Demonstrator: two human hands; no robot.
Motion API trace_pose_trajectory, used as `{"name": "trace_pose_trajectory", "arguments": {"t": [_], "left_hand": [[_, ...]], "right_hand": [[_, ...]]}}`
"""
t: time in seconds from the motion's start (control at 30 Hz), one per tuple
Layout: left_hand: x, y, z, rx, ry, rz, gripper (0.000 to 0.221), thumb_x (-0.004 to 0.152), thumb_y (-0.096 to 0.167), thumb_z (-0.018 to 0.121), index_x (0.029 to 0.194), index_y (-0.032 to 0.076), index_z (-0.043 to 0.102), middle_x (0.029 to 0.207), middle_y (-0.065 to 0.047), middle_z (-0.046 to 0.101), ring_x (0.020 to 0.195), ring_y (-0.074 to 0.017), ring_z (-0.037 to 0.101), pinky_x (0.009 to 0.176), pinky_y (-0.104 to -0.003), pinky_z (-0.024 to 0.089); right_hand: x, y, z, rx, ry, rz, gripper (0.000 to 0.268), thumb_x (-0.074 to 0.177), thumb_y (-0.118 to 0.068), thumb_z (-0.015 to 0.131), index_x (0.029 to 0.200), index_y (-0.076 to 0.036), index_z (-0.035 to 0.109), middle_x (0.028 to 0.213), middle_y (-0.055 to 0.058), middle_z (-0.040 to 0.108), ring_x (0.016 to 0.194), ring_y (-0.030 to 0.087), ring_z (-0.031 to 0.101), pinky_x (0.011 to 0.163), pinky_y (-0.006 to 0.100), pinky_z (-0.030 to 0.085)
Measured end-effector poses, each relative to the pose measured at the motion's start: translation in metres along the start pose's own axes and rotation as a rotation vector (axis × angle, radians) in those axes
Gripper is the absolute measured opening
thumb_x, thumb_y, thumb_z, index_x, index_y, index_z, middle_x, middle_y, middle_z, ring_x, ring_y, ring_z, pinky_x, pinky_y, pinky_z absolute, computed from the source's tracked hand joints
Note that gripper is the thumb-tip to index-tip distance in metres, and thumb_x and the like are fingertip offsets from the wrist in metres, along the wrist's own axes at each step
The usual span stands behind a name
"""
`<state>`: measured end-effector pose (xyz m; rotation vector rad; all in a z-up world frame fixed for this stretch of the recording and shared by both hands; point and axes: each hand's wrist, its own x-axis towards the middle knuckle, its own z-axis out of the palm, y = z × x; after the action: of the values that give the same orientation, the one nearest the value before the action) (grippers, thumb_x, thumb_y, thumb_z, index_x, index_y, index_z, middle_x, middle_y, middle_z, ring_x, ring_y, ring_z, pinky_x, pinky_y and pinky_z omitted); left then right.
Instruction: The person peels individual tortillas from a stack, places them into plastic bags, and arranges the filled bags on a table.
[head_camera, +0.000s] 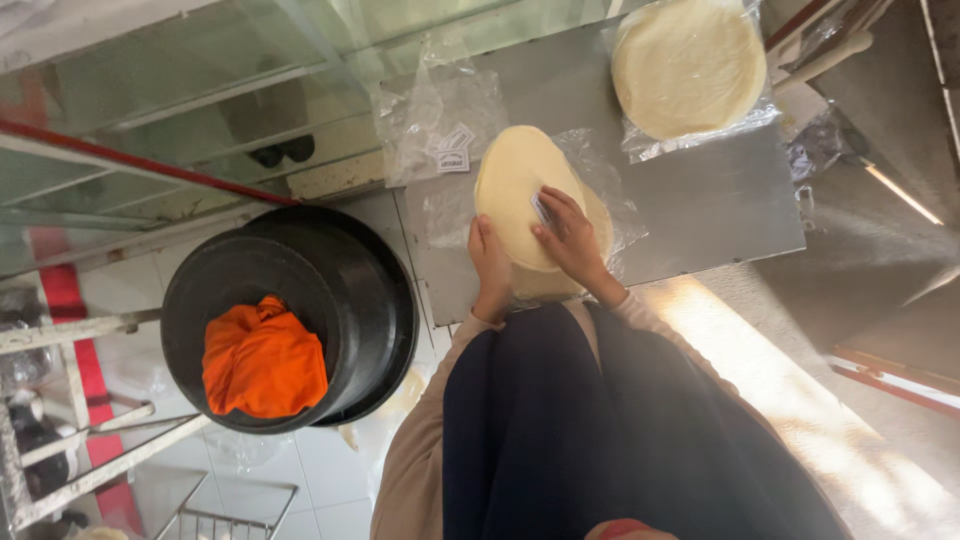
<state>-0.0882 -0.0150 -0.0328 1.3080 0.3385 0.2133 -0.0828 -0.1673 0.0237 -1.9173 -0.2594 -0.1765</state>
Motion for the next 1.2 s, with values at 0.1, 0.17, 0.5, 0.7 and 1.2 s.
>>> {"name": "trace_pose_trajectory", "arguments": {"t": [0.1, 0.17, 0.5, 0.7, 1.2], "left_hand": [[-0.003, 0.004, 0.009, 0.015, -0.075, 0.011, 0.038, 0.113, 0.031, 0.039, 0.105, 0.000, 0.059, 0.095, -0.004, 0.061, 0.087, -0.0105, 0.054, 0.079, -0.028, 0.048], [-0.007, 0.009, 0.017, 0.078, -0.096, 0.062, 0.037, 0.113, 0.031, 0.040, 0.104, 0.000, 0.059, 0.092, -0.006, 0.061, 0.085, -0.0116, 0.054, 0.078, -0.029, 0.048], [-0.015, 0.060, 0.068, 0.336, -0.231, 0.119, 0.031, 0.110, 0.028, 0.043, 0.100, 0.001, 0.056, 0.070, -0.008, 0.055, 0.062, -0.0132, 0.053, 0.060, -0.032, 0.043], [-0.006, 0.043, 0.063, 0.215, -0.189, 0.152, 0.031, 0.114, 0.027, 0.045, 0.099, 0.002, 0.057, 0.077, -0.002, 0.048, 0.071, -0.0110, 0.043, 0.063, -0.030, 0.039], [-0.003, -0.017, 0.023, -0.622, -0.236, -0.568, 0.027, 0.107, 0.027, 0.055, 0.123, 0.006, 0.064, 0.118, -0.005, 0.069, 0.108, -0.0178, 0.067, 0.093, -0.037, 0.056]], "right_hand": [[-0.004, 0.003, -0.004, -0.028, 0.072, 0.058, 0.043, 0.091, -0.009, 0.073, 0.132, 0.000, 0.064, 0.139, 0.017, 0.063, 0.130, 0.032, 0.061, 0.109, 0.038, 0.048], [-0.006, 0.010, -0.003, 0.050, 0.117, 0.125, 0.036, 0.098, -0.009, 0.068, 0.132, 0.001, 0.064, 0.133, 0.016, 0.065, 0.121, 0.026, 0.066, 0.104, 0.035, 0.052], [0.006, 0.036, -0.037, 0.328, 0.202, 0.240, 0.014, 0.106, -0.008, 0.059, 0.111, 0.003, 0.064, 0.114, 0.008, 0.070, 0.101, 0.010, 0.065, 0.093, 0.026, 0.056], [0.030, 0.066, -0.069, 0.854, 0.464, 0.694, 0.012, 0.103, -0.014, 0.053, 0.105, -0.004, 0.059, 0.089, 0.001, 0.067, 0.080, 0.011, 0.067, 0.072, 0.029, 0.060], [0.071, -0.033, -0.045, -0.049, -0.186, -0.275, 0.024, 0.096, -0.006, 0.067, 0.120, -0.003, 0.066, 0.113, 0.012, 0.069, 0.108, 0.030, 0.065, 0.093, 0.039, 0.052]]}}
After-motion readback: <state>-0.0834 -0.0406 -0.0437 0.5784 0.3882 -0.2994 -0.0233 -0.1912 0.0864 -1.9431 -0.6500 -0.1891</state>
